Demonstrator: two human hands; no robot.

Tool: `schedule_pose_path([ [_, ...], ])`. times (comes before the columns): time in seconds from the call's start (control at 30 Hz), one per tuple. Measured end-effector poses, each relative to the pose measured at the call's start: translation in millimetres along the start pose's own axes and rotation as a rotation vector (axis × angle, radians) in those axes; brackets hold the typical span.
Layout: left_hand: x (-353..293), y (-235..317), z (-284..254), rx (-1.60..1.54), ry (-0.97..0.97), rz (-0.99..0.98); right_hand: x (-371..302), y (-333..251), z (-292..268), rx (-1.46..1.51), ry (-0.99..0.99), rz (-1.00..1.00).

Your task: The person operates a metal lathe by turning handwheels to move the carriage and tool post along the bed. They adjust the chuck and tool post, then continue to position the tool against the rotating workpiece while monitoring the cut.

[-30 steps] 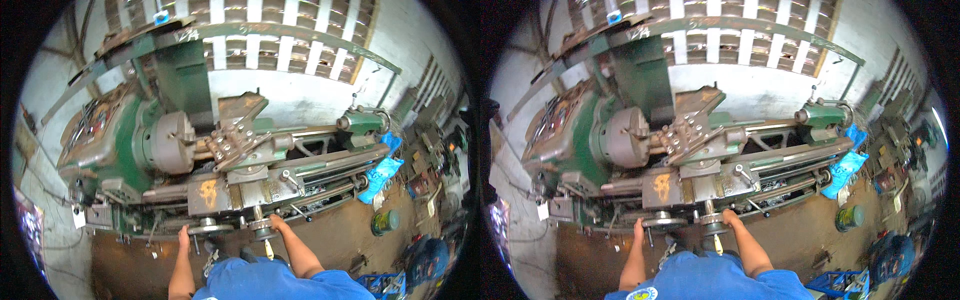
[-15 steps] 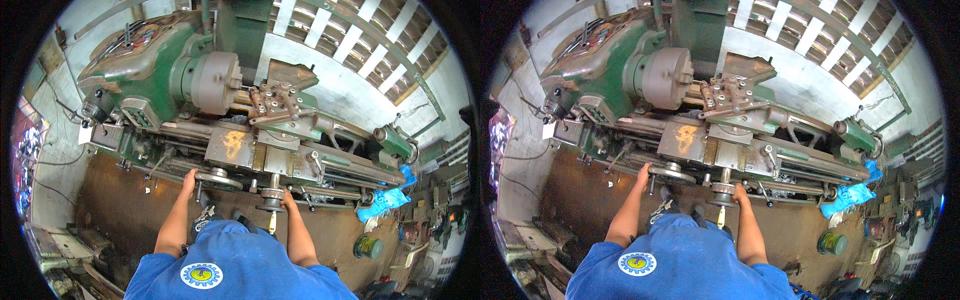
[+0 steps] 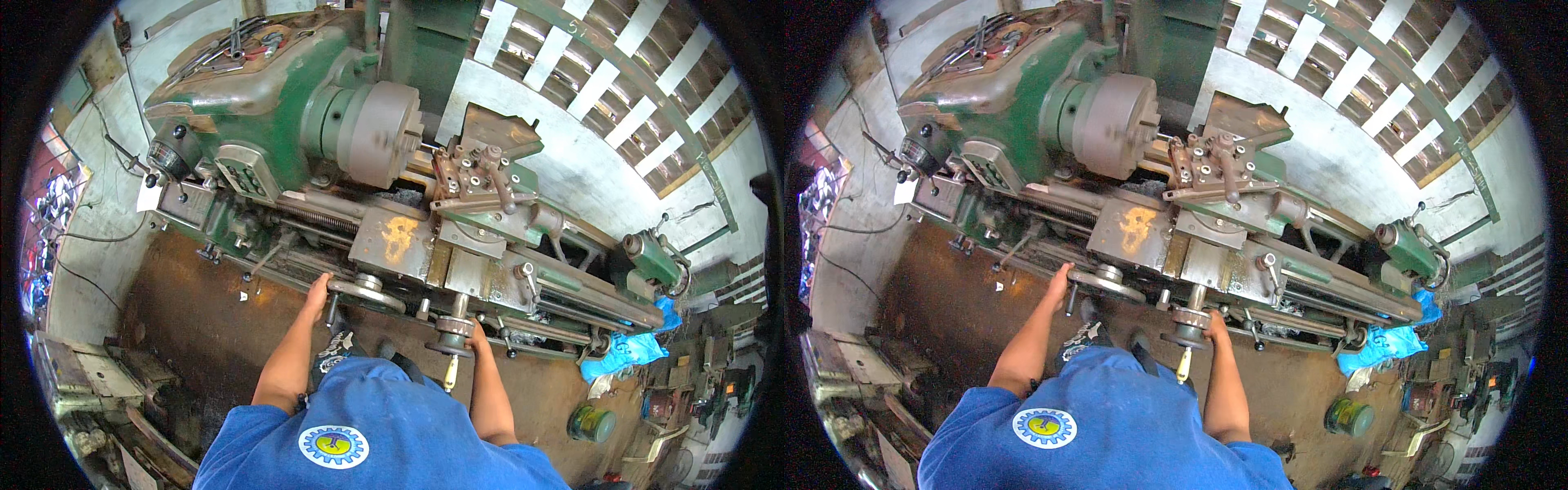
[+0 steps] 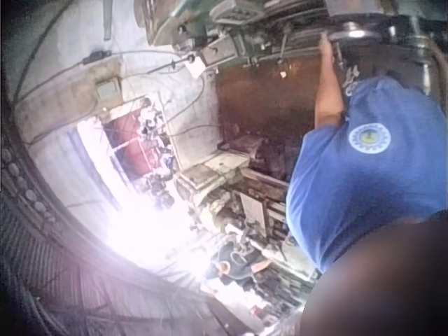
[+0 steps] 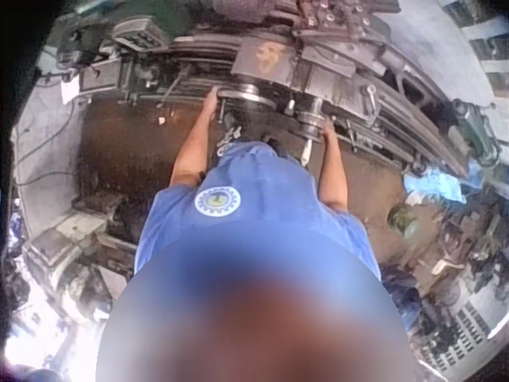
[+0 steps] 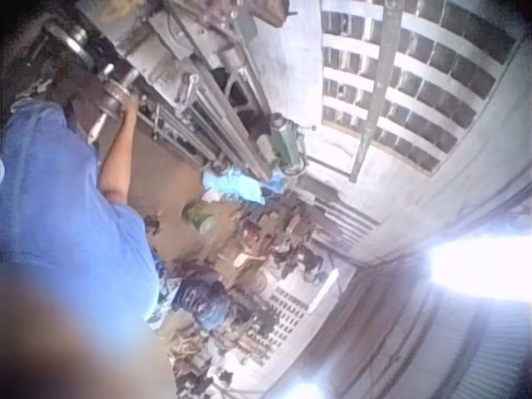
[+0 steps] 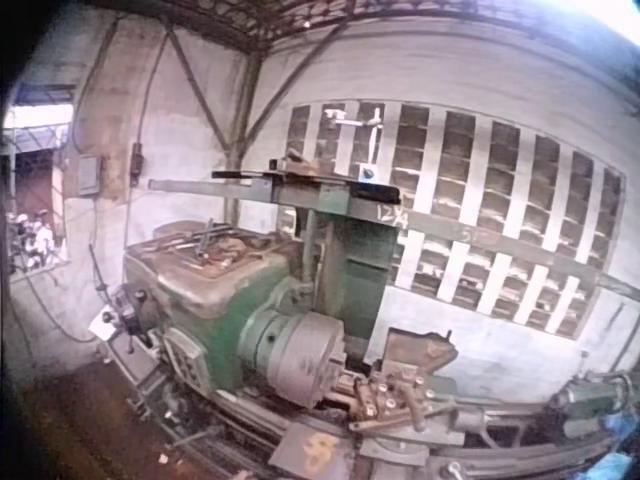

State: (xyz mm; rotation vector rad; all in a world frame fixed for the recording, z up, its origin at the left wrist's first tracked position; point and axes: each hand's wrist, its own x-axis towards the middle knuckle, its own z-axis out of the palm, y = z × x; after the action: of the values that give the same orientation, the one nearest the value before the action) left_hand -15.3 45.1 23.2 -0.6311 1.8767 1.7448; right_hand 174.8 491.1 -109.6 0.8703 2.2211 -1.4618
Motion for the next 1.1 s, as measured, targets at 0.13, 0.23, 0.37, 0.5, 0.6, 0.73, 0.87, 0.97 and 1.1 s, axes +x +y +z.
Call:
schedule_pose_path([
  [0.13,-13,7,-6,0.127,-0.14,0.178,-3,-1,-2,-0.401,0.035,-0.161],
  [0.23,-32,13,-7,0.334,-0.174,0.309,-12,-14,0,0.001,0.022,0.065],
  [0.37,-60,19,5,0.634,-0.056,0.601,-21,-23,-2,-0.153,0.009,0.085],
  [0.5,-78,16,22,0.665,0.099,0.645,-20,-23,-2,-0.189,0.043,-0.076],
  [0.6,-78,14,25,0.671,0.172,0.659,-19,-20,-3,0.175,0.104,0.072],
  [0.73,-74,12,21,0.685,0.189,0.668,-18,-10,-7,0.21,0.024,-0.035],
  [0.87,-75,12,19,0.675,0.195,0.664,-18,-5,-6,0.302,0.067,-0.081],
  [0.97,-76,16,17,0.674,0.175,0.637,-28,-16,-3,0.399,0.062,-0.044],
  [1.1,-73,25,12,0.739,0.121,0.703,-49,-47,-7,-0.1,0.074,-0.144],
])
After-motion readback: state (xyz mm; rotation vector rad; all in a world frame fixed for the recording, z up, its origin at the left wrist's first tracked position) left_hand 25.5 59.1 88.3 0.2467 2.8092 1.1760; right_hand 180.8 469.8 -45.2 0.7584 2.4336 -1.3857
